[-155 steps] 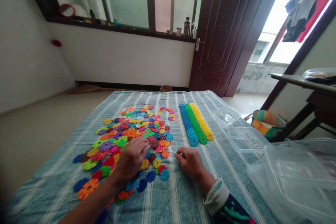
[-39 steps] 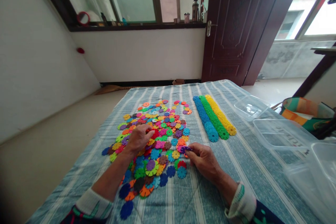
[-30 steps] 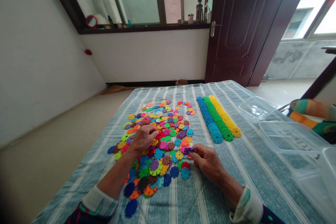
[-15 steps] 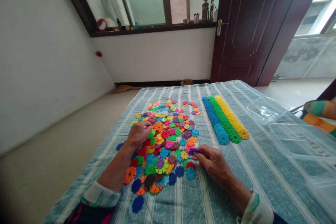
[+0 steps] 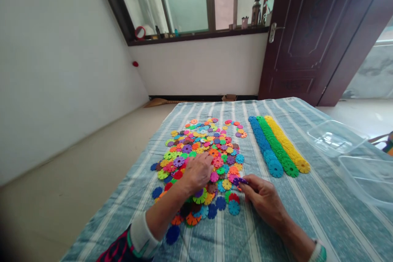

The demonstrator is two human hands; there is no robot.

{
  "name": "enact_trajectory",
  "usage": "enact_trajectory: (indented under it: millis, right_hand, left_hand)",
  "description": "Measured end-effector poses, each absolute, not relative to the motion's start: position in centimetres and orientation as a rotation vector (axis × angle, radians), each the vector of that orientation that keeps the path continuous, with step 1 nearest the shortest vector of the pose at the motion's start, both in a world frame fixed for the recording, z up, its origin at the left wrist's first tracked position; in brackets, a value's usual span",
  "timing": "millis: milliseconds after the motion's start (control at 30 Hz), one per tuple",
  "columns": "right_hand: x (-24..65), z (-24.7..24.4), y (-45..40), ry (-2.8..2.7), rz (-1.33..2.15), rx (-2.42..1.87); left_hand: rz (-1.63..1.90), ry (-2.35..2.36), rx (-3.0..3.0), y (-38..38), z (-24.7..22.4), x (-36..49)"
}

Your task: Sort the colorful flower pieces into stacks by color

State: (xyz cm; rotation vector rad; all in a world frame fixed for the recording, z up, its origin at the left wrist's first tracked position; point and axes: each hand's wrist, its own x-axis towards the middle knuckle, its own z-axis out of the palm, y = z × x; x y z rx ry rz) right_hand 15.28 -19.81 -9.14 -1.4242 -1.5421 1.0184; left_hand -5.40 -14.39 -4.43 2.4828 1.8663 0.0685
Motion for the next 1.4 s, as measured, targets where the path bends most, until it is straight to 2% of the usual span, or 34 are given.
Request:
enact_trajectory:
  millis: [233, 400, 633, 933, 1167, 1400]
  right_hand:
    - [15.4, -9.5, -19.8, -1.553, 1.019, -1.399]
    - [15.4, -9.4, -19.9, -1.548, 0.997, -1.403]
    - [15.3, -9.0, -19.7, -1.564, 1.018, -1.354]
    - [15.0, -8.6, -19.4, -1.529, 1.025, -1.344]
    - [15.1, -8.9, -18.9, -1.530, 1.052, -1.310]
    - [15.1, -8.9, -18.9, -1.536, 1.045, -1.302]
  left_hand:
    - [0.256, 1.529, 2.661, -14.8, -6.2, -4.2]
    - [0.402, 1.534, 2.555, -12.7, -3.9, -7.0]
    - [-0.007, 2.066, 2.228, -11.1, 0.4, -15.4]
    - [-0.108, 2.022, 2.178, -9.7, -1.1, -15.8]
    - [0.017, 2.023, 2.173, -9.3, -1.1, -16.0]
    - [0.004, 1.805, 2.222, -9.2, 0.0, -16.5]
